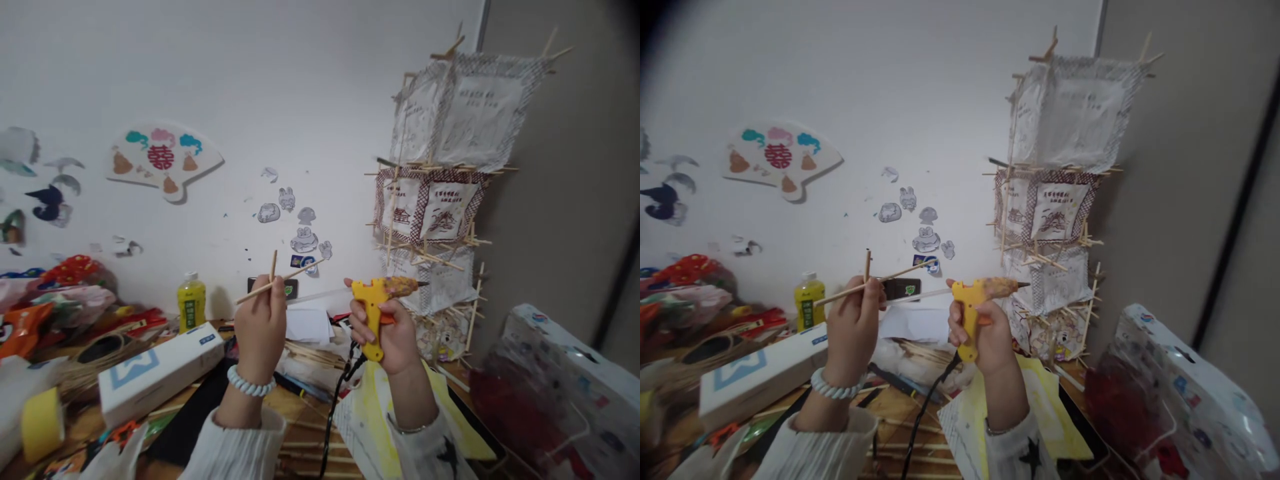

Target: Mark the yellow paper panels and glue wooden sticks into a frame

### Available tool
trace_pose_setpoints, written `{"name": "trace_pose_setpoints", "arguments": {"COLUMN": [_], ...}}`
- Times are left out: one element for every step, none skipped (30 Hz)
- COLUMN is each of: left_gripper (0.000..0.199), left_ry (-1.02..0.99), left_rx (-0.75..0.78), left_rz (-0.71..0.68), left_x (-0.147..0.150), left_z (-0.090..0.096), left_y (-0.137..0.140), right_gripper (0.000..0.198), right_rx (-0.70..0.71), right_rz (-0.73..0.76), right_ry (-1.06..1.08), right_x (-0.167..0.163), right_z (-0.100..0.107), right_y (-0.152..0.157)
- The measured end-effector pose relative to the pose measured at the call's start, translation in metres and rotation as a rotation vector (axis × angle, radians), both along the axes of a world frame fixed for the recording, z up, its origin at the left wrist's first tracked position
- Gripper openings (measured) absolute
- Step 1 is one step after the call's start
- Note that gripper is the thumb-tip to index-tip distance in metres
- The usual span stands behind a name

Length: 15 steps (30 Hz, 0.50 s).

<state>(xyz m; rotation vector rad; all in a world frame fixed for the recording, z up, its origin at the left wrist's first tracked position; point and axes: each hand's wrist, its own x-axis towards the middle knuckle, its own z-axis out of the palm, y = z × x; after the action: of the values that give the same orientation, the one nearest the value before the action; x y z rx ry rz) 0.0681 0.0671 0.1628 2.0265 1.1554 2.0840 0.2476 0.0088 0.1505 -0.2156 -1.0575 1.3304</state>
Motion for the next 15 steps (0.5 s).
{"name": "trace_pose_setpoints", "arguments": {"left_gripper": [0.03,0.031,0.032,0.033,0.033,0.034,0.034,0.035,0.035,0.036,0.036,0.036,0.035,0.035,0.035], "left_ry": [-0.009,-0.022,-0.038,-0.053,-0.063,-0.07,-0.073,-0.074,-0.074,-0.075,-0.078,-0.081,-0.086,-0.092,-0.098], "left_rx": [0.003,0.002,-0.004,-0.011,-0.018,-0.023,-0.026,-0.026,-0.021,-0.015,-0.008,-0.004,0.001,0.005,0.009], "left_rz": [-0.035,-0.076,-0.117,-0.152,-0.175,-0.189,-0.193,-0.19,-0.181,-0.168,-0.155,-0.146,-0.141,-0.137,-0.135], "left_x": [-0.002,-0.005,-0.007,-0.01,-0.013,-0.015,-0.017,-0.018,-0.018,-0.018,-0.017,-0.015,-0.013,-0.011,-0.008], "left_z": [0.001,0.003,0.005,0.006,0.007,0.009,0.009,0.01,0.011,0.011,0.011,0.011,0.011,0.011,0.011], "left_y": [-0.002,-0.004,-0.005,-0.007,-0.008,-0.009,-0.01,-0.011,-0.011,-0.012,-0.013,-0.014,-0.015,-0.016,-0.018], "right_gripper": [0.045,0.045,0.045,0.045,0.045,0.045,0.045,0.045,0.045,0.045,0.046,0.046,0.046,0.045,0.045], "right_rx": [-0.003,-0.003,-0.001,0.003,0.008,0.013,0.019,0.026,0.032,0.039,0.043,0.046,0.045,0.042,0.036], "right_rz": [0.008,0.017,0.027,0.037,0.045,0.05,0.053,0.053,0.051,0.047,0.041,0.037,0.032,0.026,0.017], "right_ry": [-0.001,-0.005,-0.013,-0.021,-0.032,-0.045,-0.056,-0.067,-0.074,-0.076,-0.075,-0.072,-0.068,-0.063,-0.057], "right_x": [0.0,0.001,0.001,0.001,0.001,0.0,0.0,-0.001,-0.002,-0.003,-0.004,-0.005,-0.006,-0.006,-0.007], "right_z": [0.001,0.001,0.002,0.003,0.003,0.004,0.005,0.006,0.007,0.008,0.009,0.01,0.011,0.012,0.013], "right_y": [-0.001,-0.002,-0.003,-0.005,-0.007,-0.008,-0.01,-0.012,-0.013,-0.015,-0.016,-0.017,-0.018,-0.019,-0.02]}}
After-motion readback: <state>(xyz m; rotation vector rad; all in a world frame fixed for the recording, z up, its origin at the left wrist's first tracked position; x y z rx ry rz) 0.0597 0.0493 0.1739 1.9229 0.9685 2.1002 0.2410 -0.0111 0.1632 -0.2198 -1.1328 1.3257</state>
